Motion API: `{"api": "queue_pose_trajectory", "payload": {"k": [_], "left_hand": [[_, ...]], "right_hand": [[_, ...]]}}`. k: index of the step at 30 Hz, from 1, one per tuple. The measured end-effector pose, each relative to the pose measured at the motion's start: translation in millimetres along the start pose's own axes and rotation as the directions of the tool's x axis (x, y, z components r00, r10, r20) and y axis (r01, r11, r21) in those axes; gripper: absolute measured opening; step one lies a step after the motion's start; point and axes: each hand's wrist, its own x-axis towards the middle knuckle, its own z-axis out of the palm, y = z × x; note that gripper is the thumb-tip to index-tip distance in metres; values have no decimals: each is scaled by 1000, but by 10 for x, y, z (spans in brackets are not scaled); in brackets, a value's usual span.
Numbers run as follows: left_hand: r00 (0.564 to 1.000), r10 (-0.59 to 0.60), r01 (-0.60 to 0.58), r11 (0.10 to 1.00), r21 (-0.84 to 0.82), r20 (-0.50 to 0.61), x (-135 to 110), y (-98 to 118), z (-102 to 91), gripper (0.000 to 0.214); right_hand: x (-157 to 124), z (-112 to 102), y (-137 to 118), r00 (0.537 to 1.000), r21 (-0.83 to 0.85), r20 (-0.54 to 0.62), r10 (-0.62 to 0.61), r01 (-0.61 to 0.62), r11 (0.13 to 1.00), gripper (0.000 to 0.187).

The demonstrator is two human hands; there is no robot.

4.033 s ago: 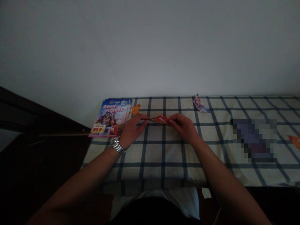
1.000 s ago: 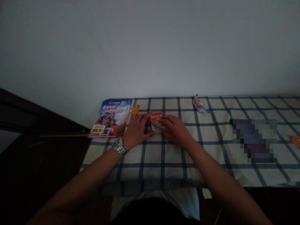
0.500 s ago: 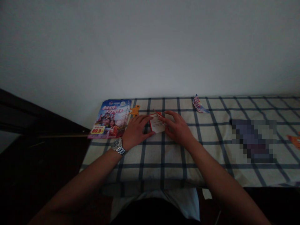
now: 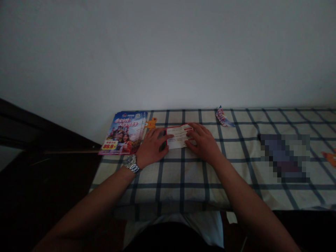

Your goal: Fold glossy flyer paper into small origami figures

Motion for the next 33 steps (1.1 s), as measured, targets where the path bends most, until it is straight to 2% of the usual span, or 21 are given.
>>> {"api": "queue_pose_trajectory", "payload": {"k": [3, 6, 11, 15, 21, 23, 26, 33], "left_hand": [[1000, 27, -27, 1000, -6, -12, 8, -6, -3, 48], [992, 127, -127, 992, -14, 4, 20, -12, -5, 52], [957, 284, -283, 959, -23, 56, 32, -5, 16, 62], [921, 375, -373, 927, -36, 107, 34, -4, 71, 57], [923, 349, -339, 937, -87, 161, 25, 2, 60, 53], [929, 338, -322, 939, -117, 150, 25, 20, 30, 55], [941, 317, -299, 943, -147, 119, 30, 53, 3, 45], [956, 277, -263, 955, -137, 92, 47, 72, 40, 34]], "right_hand": [[-18, 49, 45, 999, 22, 50, -17, 16, 1000, 23], [-32, 78, 55, 994, 35, 101, -33, 29, 999, 23], [-29, 86, 18, 993, -4, 110, -31, 32, 999, 25], [-29, 104, 17, 993, -35, 118, -32, 36, 999, 30], [-51, 140, 22, 993, -55, 110, -33, 39, 998, 31], [-52, 141, 4, 994, -65, 107, -28, 35, 997, 31], [-48, 136, -28, 994, -77, 105, -29, 37, 996, 31], [-45, 126, -57, 990, -72, 138, -35, 45, 996, 35]]}}
